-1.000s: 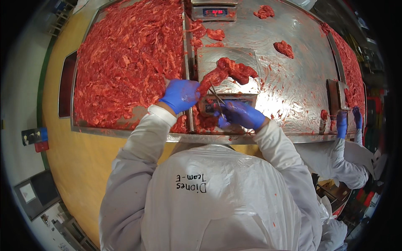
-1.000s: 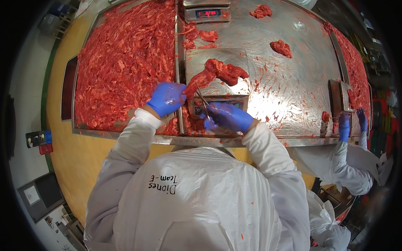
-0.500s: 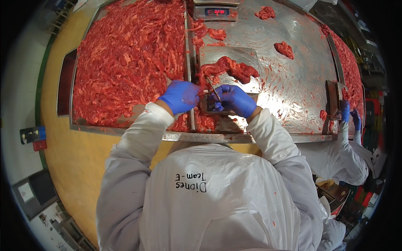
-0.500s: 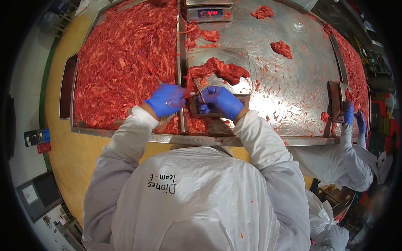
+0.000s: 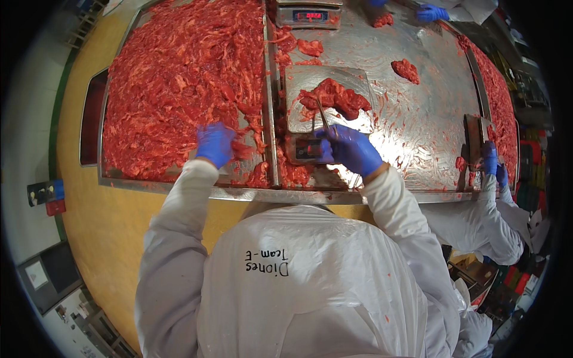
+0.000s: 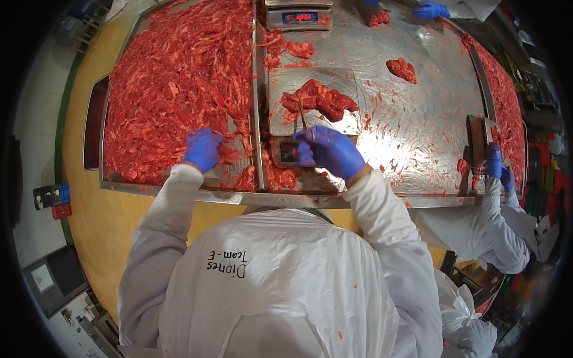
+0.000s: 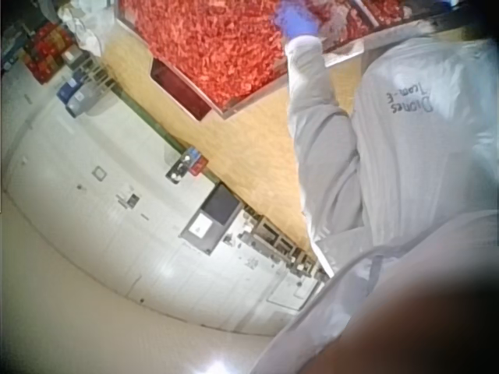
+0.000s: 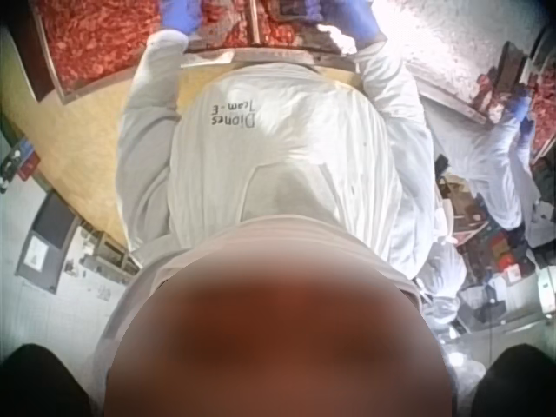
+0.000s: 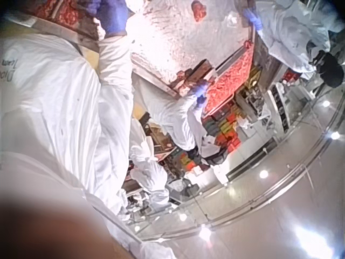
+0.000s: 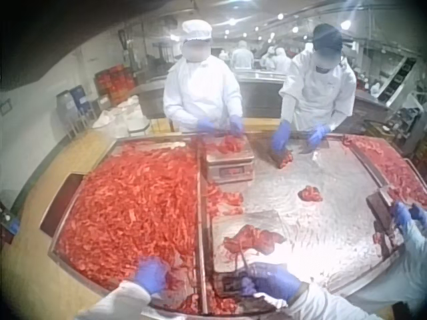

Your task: The person uses a knife to cut pieces of raw red meat on a metal table. They repeatedly pick up portions of meat, slice them, and place the cut pieces onto a digital scale before moving them aside.

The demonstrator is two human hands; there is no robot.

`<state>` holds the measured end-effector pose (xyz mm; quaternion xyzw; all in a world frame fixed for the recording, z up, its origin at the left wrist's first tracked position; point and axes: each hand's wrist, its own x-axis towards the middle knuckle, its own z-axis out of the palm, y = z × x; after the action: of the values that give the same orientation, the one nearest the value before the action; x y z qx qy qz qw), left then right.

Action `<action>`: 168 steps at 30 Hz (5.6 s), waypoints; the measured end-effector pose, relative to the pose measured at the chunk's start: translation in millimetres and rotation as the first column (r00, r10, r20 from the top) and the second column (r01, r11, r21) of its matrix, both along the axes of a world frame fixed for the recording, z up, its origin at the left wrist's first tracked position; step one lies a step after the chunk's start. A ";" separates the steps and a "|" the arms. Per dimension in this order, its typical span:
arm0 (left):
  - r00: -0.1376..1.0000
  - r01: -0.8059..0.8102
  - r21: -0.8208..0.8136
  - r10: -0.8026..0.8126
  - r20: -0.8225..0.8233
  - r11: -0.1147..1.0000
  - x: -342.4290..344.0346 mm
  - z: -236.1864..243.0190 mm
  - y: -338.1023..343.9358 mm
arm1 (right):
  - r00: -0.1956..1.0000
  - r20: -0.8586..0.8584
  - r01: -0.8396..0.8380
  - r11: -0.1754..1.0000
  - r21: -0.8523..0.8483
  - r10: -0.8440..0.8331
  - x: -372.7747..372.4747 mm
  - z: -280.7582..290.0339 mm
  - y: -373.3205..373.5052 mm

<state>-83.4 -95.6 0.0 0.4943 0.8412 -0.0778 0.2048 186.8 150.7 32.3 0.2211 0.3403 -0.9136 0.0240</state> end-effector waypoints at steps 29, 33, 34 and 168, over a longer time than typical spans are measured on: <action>0.976 0.022 0.486 0.086 -0.199 0.874 53.1 16.4 121.7 | 0.804 -0.191 0.470 0.406 0.783 -0.563 29.4 1.6 50.1; 0.990 0.135 0.631 -0.123 -0.063 0.764 92.6 8.4 142.4 | 0.882 -0.141 0.418 0.607 0.676 -0.450 -30.1 -10.2 49.5; 0.984 0.092 0.656 -0.168 0.054 0.749 91.0 13.1 142.0 | 0.879 -0.189 0.409 0.486 0.773 -0.438 -26.1 -9.5 44.5; 0.903 -0.237 0.561 -0.034 0.429 0.794 46.4 27.3 123.6 | 0.981 0.190 -0.085 0.827 0.556 -0.027 59.7 1.0 29.4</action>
<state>-37.0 28.0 27.3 0.4911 0.7842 0.3113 0.2164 246.6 180.1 33.2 0.2992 0.5933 -0.7473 0.0044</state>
